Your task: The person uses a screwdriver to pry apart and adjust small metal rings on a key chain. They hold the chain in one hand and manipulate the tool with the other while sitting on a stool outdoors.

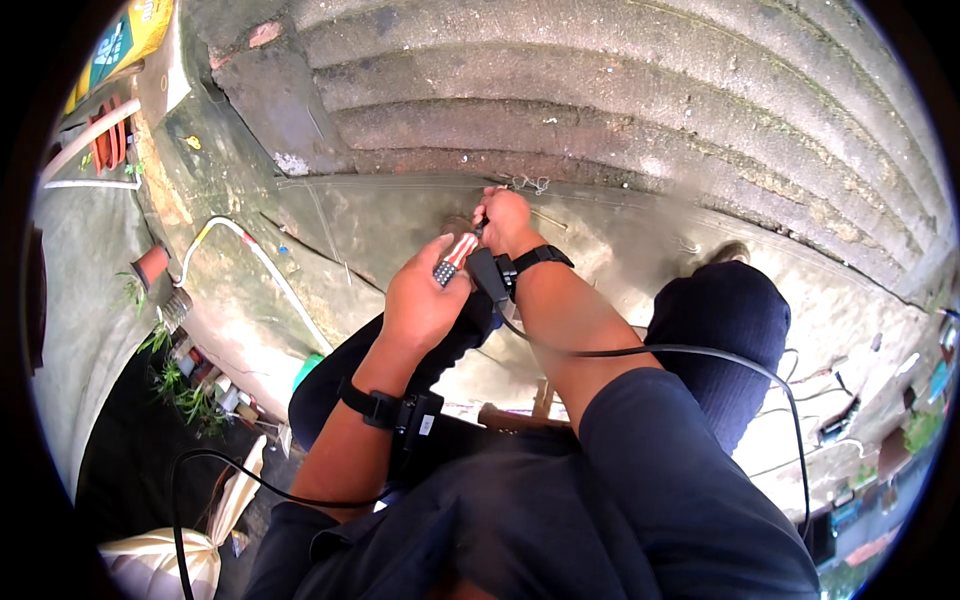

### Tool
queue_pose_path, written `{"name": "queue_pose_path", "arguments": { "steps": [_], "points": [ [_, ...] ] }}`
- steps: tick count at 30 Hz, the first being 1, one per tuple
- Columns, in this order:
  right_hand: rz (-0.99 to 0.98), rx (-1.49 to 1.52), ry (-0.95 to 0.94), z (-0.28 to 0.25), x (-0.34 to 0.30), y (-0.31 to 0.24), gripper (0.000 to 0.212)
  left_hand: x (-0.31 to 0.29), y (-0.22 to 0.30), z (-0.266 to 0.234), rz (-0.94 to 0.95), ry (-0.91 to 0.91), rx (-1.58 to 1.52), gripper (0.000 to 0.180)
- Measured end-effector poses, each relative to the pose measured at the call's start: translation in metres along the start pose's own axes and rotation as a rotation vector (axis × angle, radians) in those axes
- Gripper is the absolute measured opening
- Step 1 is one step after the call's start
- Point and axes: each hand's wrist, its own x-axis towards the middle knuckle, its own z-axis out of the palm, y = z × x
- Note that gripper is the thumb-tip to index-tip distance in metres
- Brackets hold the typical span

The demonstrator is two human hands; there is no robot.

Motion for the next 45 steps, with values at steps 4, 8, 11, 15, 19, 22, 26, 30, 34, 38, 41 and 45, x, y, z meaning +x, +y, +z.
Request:
{"name": "queue_pose_path", "arguments": {
  "steps": [4,8,11,15,19,22,26,30,34,38,41,45],
  "points": [
    [-0.011,0.042,0.004,-0.004,-0.003,0.007,0.019,0.001,-0.001,-0.012,-0.979,-0.254,-1.052,0.034],
    [0.040,0.089,0.002,0.001,0.000,0.010,0.019,0.009,-0.004,-0.006,-0.528,-0.232,-0.450,0.031],
    [0.025,0.105,-0.038,0.002,0.003,0.006,0.018,0.006,0.011,-0.010,-0.055,-0.258,0.233,0.035],
    [0.053,0.182,-0.060,0.004,-0.001,-0.004,0.013,-0.004,0.001,-0.002,-0.146,-0.116,0.044,0.032],
    [0.082,0.175,-0.076,0.003,-0.001,-0.006,0.016,0.002,-0.001,-0.001,-0.604,-0.166,-0.497,0.032],
    [0.115,0.208,-0.058,0.005,0.001,-0.005,0.017,0.006,-0.005,-0.007,-0.308,-0.221,-0.148,0.033],
    [0.129,0.225,-0.080,0.000,0.007,-0.009,0.018,0.006,0.001,-0.010,0.156,-0.091,0.259,0.029],
    [0.138,0.212,-0.104,-0.001,0.008,-0.009,0.019,-0.001,0.002,-0.008,-0.579,-0.093,-0.585,0.022],
    [0.120,0.204,-0.108,0.000,0.005,-0.008,0.020,0.002,0.005,-0.012,-1.036,-0.235,-1.128,0.026],
    [0.146,0.188,-0.091,0.005,0.007,-0.007,0.020,0.008,-0.015,-0.006,-0.450,-0.213,-0.313,0.025],
    [0.162,0.207,-0.110,0.002,0.020,-0.014,0.019,0.016,0.009,-0.020,-0.047,-0.210,0.241,0.025],
    [0.179,0.210,-0.096,0.000,0.012,-0.005,0.019,-0.007,-0.003,-0.005,-0.210,-0.059,-0.063,0.039]
  ]
}}
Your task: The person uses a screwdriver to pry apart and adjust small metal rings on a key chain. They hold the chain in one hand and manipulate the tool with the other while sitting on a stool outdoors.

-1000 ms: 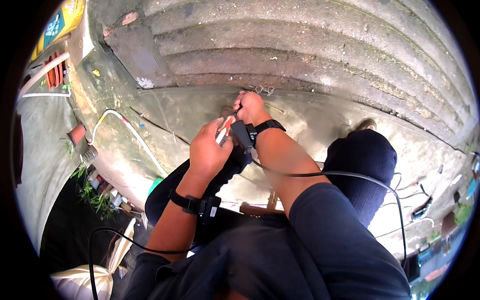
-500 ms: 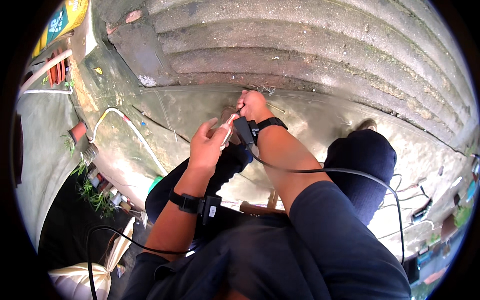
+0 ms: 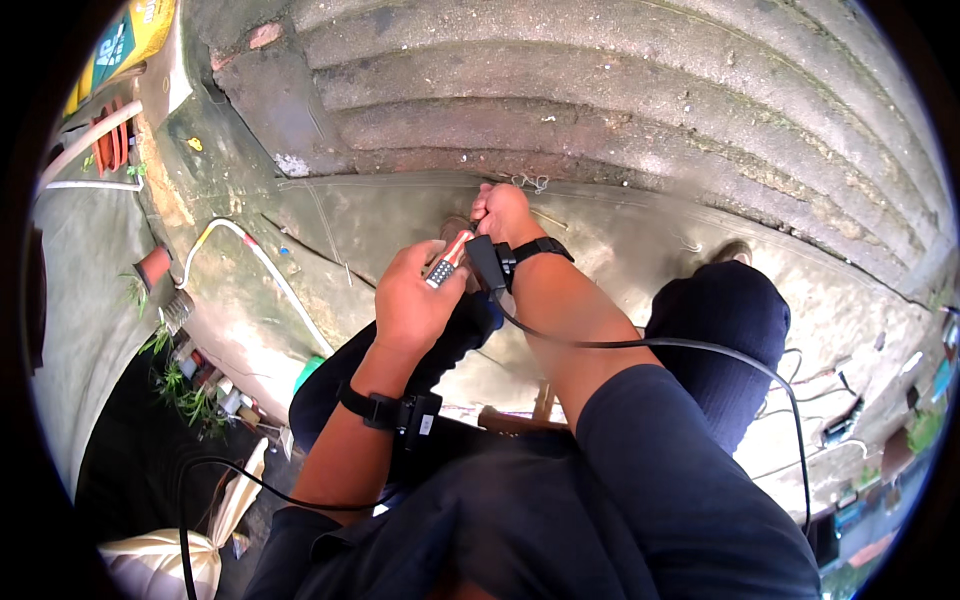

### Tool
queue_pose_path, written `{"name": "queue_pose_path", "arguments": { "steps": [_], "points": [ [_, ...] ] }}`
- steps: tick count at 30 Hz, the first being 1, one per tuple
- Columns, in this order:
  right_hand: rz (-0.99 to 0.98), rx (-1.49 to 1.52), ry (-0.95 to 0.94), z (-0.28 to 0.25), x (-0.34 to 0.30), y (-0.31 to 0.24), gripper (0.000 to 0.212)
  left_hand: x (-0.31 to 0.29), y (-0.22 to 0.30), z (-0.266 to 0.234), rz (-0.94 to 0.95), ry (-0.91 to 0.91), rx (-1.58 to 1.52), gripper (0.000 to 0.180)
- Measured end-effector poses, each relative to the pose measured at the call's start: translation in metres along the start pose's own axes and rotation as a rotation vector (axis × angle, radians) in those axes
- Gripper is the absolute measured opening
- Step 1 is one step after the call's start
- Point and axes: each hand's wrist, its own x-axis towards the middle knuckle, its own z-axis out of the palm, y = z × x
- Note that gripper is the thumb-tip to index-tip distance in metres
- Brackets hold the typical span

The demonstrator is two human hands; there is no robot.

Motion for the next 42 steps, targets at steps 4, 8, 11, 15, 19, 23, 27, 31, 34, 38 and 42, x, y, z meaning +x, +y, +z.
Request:
{"name": "queue_pose_path", "arguments": {
  "steps": [4,8,11,15,19,23,27,31,34,38,42],
  "points": [
    [-0.028,0.037,-0.020,0.002,-0.006,-0.003,0.016,0.008,-0.009,-0.005,-0.709,-0.170,-0.860,0.045],
    [-0.043,-0.007,0.011,0.005,-0.011,0.000,0.017,0.010,-0.002,-0.010,-0.880,-0.321,-1.067,0.031],
    [-0.009,0.008,-0.007,0.006,-0.004,0.001,0.017,0.012,-0.017,-0.001,-0.316,-0.204,-0.281,0.030],
    [-0.004,0.003,-0.004,0.004,0.000,-0.005,0.018,0.013,0.005,-0.009,0.298,0.008,0.494,0.034],
    [-0.016,-0.008,-0.005,0.002,0.001,-0.002,0.018,0.005,-0.004,-0.005,-0.238,0.028,-0.194,0.035],
    [-0.033,-0.009,0.019,0.004,-0.001,0.000,0.018,0.012,-0.007,-0.001,-0.620,-0.106,-0.658,0.033],
    [-0.043,-0.091,0.017,-0.001,-0.001,0.001,0.018,0.007,-0.012,0.003,0.167,0.037,0.119,0.020],
    [-0.006,-0.061,0.005,0.001,-0.001,-0.007,0.018,0.006,-0.003,0.004,0.379,0.135,0.268,0.023],
    [0.020,-0.056,-0.002,-0.001,-0.002,-0.001,0.019,-0.003,-0.009,0.008,-0.059,0.176,-0.354,0.023],
    [-0.035,-0.037,-0.003,0.002,-0.001,-0.002,0.018,0.001,-0.003,0.000,-0.800,-0.103,-1.091,0.022],
    [-0.015,-0.072,0.007,0.002,0.002,0.002,0.018,0.007,-0.009,-0.001,-0.022,-0.053,-0.221,0.028]
  ]
}}
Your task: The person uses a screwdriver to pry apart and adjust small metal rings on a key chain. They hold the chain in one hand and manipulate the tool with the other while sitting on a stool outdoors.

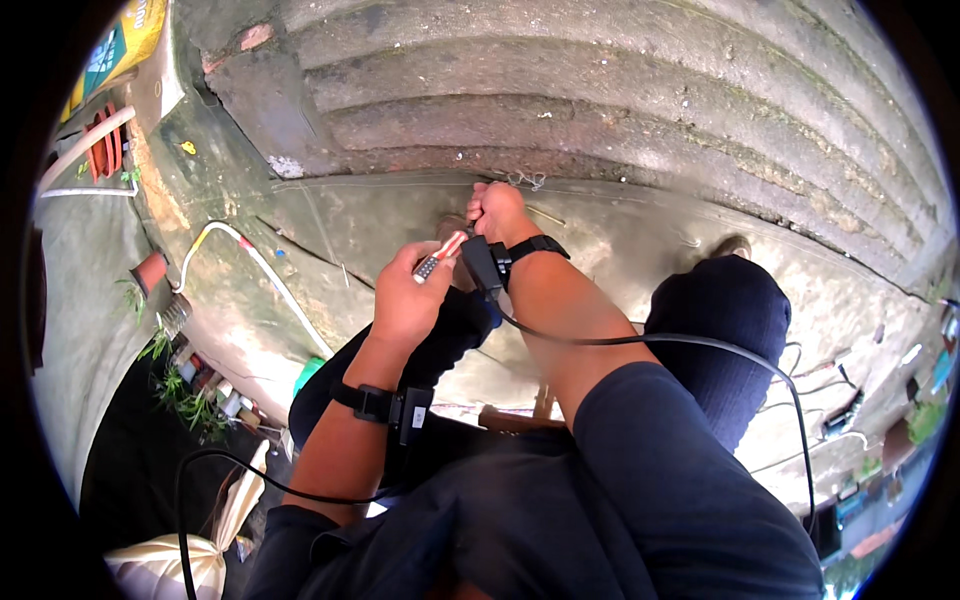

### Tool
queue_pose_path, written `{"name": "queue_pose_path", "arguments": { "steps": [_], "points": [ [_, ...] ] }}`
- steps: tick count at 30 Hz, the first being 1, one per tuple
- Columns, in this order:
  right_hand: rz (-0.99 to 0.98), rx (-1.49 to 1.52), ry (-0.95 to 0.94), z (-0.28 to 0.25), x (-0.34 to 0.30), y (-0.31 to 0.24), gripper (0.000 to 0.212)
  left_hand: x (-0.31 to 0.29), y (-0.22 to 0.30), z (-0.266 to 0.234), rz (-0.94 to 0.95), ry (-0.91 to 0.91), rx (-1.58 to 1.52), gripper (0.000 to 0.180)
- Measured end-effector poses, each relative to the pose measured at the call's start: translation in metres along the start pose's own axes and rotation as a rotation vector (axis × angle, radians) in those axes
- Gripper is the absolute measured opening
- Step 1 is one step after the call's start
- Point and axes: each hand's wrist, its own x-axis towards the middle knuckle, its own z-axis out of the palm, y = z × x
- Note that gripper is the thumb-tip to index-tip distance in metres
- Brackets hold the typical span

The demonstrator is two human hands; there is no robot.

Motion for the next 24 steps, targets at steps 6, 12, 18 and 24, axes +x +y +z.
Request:
{"name": "queue_pose_path", "arguments": {
  "steps": [6,12,18,24],
  "points": [
    [-0.007,0.008,0.013,0.000,-0.001,-0.004,0.020,-0.012,0.002,0.012,0.126,0.189,-0.015,0.037],
    [-0.002,0.013,0.012,0.001,-0.002,0.000,0.021,-0.004,0.003,0.002,-0.568,-0.069,-0.453,0.031],
    [-0.096,0.074,0.031,-0.002,-0.015,0.017,0.027,-0.006,0.000,0.002,0.142,0.029,0.474,0.029],
    [-0.116,0.139,-0.006,0.003,-0.035,0.029,0.025,-0.007,0.009,0.000,0.175,0.015,0.521,0.032]
  ]
}}
